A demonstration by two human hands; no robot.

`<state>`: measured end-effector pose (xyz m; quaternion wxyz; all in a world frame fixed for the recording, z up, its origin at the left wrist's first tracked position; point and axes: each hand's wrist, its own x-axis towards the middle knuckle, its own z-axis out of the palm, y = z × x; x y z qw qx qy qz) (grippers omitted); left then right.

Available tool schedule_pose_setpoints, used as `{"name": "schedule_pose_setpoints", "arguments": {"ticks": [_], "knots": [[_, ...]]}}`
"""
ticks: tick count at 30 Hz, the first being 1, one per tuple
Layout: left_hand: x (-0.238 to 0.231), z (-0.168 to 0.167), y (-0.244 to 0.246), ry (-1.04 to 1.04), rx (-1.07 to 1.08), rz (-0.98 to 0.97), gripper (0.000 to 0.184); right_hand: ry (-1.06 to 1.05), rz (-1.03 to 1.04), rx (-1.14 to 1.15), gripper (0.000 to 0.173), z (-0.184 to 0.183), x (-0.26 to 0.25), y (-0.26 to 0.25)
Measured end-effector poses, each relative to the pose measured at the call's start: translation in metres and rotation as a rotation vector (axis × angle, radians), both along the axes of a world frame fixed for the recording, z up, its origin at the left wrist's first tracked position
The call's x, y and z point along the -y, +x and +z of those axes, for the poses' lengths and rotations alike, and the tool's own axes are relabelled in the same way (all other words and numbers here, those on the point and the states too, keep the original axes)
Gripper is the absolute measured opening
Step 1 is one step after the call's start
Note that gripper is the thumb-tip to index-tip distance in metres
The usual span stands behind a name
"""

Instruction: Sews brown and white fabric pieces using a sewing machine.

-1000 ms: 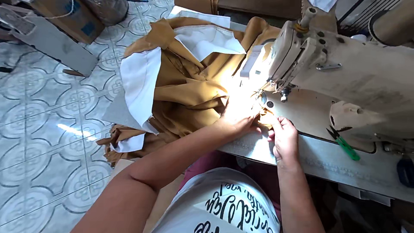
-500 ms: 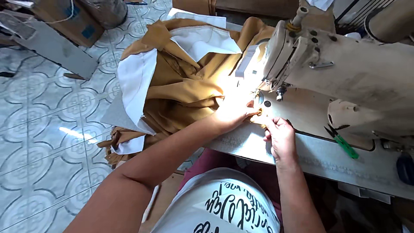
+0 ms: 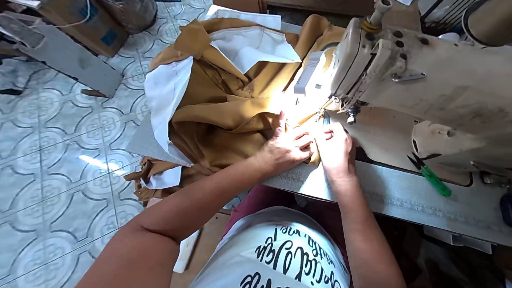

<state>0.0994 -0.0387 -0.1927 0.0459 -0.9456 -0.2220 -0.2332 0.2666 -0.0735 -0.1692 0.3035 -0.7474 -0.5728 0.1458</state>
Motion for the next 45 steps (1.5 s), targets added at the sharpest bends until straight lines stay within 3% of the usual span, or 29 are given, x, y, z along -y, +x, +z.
{"name": "schedule_pose_setpoints", "arguments": {"ticks": [3, 9, 14, 23, 32, 45], "knots": [[0.002, 0.000, 0.000, -0.008, 0.021, 0.006, 0.019, -0.018, -0.014, 0.062, 0.025, -0.004, -0.005, -0.006], [0.004, 0.002, 0.000, -0.032, 0.008, 0.018, 0.019, -0.003, -0.001, 0.045, 0.013, 0.002, -0.001, -0.003], [0.003, 0.000, 0.000, -0.021, 0.022, 0.036, 0.020, -0.110, 0.028, 0.050, 0.020, 0.014, 0.014, -0.003], [0.003, 0.002, -0.001, -0.047, 0.017, 0.035, 0.022, 0.062, 0.073, 0.049, 0.009, -0.006, 0.033, -0.005], [0.003, 0.027, -0.008, -0.168, -0.210, 0.025, 0.032, 0.228, 0.137, 0.041, 0.018, -0.025, 0.040, -0.002], [0.005, 0.039, -0.008, -0.194, -0.339, 0.005, 0.042, 0.276, 0.117, 0.453, 0.024, -0.033, 0.046, -0.015]]}}
